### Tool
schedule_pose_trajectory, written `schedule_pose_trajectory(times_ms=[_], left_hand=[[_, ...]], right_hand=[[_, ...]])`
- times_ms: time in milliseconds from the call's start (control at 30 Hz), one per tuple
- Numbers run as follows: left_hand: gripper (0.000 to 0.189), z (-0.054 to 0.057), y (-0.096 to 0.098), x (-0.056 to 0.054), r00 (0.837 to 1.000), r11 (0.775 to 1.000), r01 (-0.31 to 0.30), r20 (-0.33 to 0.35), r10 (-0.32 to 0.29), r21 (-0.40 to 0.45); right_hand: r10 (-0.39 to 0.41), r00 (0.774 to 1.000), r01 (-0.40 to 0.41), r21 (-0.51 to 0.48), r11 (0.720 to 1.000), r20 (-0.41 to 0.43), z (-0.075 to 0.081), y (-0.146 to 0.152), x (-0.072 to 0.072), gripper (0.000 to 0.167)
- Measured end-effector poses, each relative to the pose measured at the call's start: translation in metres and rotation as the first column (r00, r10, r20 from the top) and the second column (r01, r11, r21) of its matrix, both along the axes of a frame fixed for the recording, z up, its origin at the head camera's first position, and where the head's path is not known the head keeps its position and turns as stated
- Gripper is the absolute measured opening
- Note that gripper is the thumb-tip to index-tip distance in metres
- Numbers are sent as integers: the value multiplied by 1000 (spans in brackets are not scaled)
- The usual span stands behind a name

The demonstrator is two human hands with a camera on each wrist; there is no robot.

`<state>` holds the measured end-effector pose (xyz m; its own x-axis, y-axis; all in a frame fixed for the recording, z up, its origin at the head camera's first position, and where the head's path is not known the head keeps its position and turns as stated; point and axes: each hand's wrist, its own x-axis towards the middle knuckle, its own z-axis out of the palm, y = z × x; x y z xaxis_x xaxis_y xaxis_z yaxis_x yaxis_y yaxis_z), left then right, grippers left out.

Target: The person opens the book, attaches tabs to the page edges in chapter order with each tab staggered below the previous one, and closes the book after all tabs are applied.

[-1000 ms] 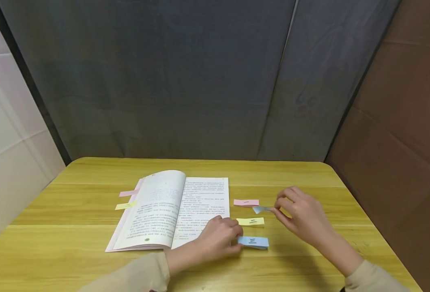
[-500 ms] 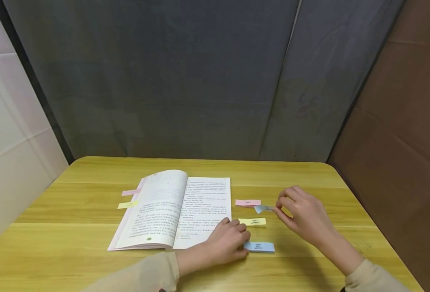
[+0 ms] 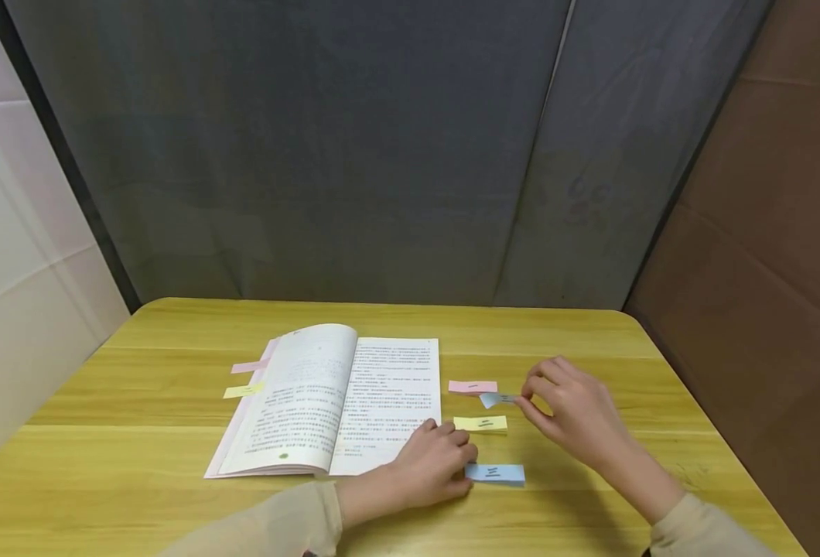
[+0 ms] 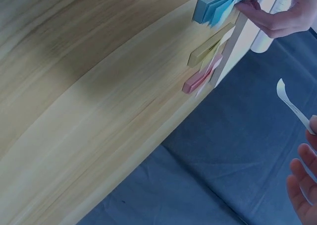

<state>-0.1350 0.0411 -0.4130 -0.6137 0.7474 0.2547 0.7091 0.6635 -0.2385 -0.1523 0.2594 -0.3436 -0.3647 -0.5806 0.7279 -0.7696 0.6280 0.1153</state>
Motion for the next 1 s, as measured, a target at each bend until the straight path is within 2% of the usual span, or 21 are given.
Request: schedule_pose_trajectory(times_ms=[300,467,600,800,1000], left_hand=[[17,17,-27,5,998,996,25,-62,-20,85],[22,29,-52,7,997,990,18,-76,-8,139],[23,36,-73,9,997,984,-4,-81,19,179],[24,41,-97,13,996,976,-47,-62,62,214],[24,41,-110,16,995,971,-66,-57,81,231]], right_hand=[[27,999,-25,-39,999,40,-1,-12,-3,24],[60,993,-51,-82,995,106,-3,-22,-4,12],[74,983,-57,-107,993,165,-5,-32,-5,11],[92,967,-58,-146,988,240,-13,-47,-8,15],[102,945,-53,-162,985,311,-23,-61,-9,17]])
